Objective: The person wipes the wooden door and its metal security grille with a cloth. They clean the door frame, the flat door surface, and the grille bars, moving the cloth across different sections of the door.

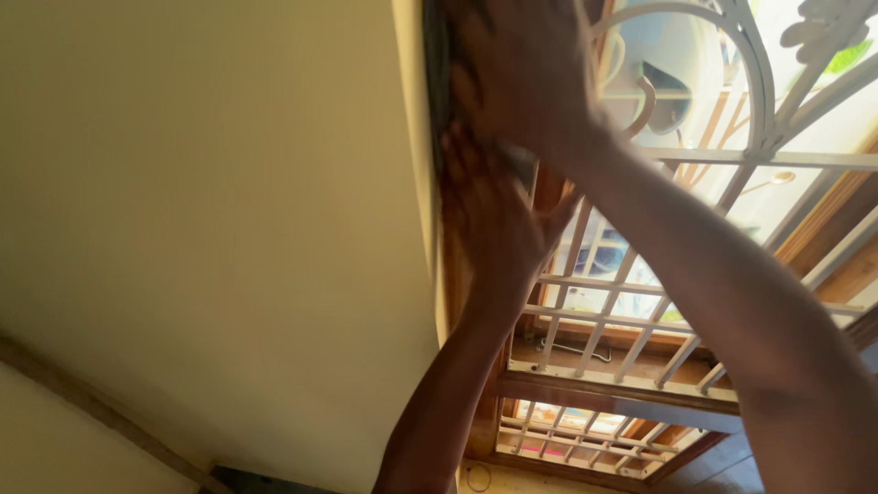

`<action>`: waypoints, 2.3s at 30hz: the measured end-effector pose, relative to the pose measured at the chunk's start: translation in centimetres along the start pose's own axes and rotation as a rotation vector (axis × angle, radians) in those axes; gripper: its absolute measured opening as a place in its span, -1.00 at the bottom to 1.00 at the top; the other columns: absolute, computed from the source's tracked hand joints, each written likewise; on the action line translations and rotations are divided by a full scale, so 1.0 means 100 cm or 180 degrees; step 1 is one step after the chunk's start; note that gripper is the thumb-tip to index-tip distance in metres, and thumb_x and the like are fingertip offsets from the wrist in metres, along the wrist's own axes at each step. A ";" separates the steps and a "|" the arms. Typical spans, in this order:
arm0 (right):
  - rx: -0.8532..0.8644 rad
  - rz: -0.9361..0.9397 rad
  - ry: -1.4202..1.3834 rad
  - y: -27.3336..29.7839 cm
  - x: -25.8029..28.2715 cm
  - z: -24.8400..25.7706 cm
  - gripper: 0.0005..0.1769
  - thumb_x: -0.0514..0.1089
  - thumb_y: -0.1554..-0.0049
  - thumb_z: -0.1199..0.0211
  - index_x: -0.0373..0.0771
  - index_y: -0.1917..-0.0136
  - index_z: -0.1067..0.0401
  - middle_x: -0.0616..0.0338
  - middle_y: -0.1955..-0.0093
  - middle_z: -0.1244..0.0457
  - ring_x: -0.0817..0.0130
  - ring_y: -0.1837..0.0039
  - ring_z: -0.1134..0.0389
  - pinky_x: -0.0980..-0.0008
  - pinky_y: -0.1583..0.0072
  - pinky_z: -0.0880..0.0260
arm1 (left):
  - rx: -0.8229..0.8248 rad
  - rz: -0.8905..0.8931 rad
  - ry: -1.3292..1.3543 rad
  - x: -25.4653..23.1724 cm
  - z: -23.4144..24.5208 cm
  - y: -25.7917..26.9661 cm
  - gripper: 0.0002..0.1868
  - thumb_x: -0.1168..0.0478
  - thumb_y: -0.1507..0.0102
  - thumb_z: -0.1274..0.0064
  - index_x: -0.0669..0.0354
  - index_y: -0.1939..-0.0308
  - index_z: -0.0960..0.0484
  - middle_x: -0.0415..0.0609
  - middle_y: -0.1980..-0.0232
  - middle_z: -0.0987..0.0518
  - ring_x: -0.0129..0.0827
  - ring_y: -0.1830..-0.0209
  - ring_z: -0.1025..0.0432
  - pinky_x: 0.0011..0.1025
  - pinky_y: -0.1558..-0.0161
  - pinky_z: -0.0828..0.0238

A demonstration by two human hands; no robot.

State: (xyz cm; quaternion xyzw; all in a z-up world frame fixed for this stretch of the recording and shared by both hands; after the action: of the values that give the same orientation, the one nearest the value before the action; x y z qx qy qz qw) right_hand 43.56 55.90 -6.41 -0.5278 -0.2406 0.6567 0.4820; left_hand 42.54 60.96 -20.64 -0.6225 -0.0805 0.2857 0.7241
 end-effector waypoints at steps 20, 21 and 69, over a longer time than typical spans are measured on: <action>0.1024 0.0998 0.0631 0.441 0.250 -0.156 -0.20 0.15 -0.28 0.05 -0.15 -0.70 -0.02 0.24 -0.74 0.11 0.31 -0.73 0.21 0.19 -0.51 0.31 | 0.2314 0.1105 0.0048 0.112 -0.062 0.461 -0.02 0.03 -0.11 -0.27 0.56 -0.39 -0.12 0.61 -0.42 -0.16 0.49 -0.45 -0.04 0.19 -0.46 0.10; 0.1127 0.0922 0.0503 0.461 0.252 -0.156 -0.20 0.13 -0.27 0.04 -0.10 -0.70 0.03 0.32 -0.75 0.15 0.37 -0.74 0.25 0.18 -0.57 0.37 | 0.2255 0.1105 0.0093 0.116 -0.061 0.474 -0.05 0.04 -0.14 -0.24 0.57 -0.40 -0.13 0.57 -0.41 -0.19 0.47 -0.44 -0.08 0.18 -0.45 0.05; 0.0179 -0.1635 0.0747 0.375 -0.377 0.256 -0.67 -0.14 -0.46 0.03 -0.45 -0.26 -0.38 -0.27 -0.08 -0.27 -0.11 -0.12 -0.30 -0.06 -0.09 -0.28 | 0.0384 -0.1559 -0.0075 -0.410 -0.166 -0.044 -0.65 0.12 -0.40 0.00 -0.04 -0.25 -0.62 0.00 -0.35 -0.41 -0.03 -0.34 -0.27 0.09 -0.36 -0.15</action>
State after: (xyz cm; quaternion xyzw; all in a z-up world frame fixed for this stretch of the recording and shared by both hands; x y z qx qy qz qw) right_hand 4.87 11.64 -11.62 -0.5083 -0.2907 0.4539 0.6716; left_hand 17.95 25.41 -10.19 -0.5367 -0.2202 0.1132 0.8066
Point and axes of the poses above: each hand's wrist, its own y-axis away from the middle knuckle, its own z-axis out of the back of the hand, x = y × z, the point moved 7 cm from there along -y, towards the middle knuckle
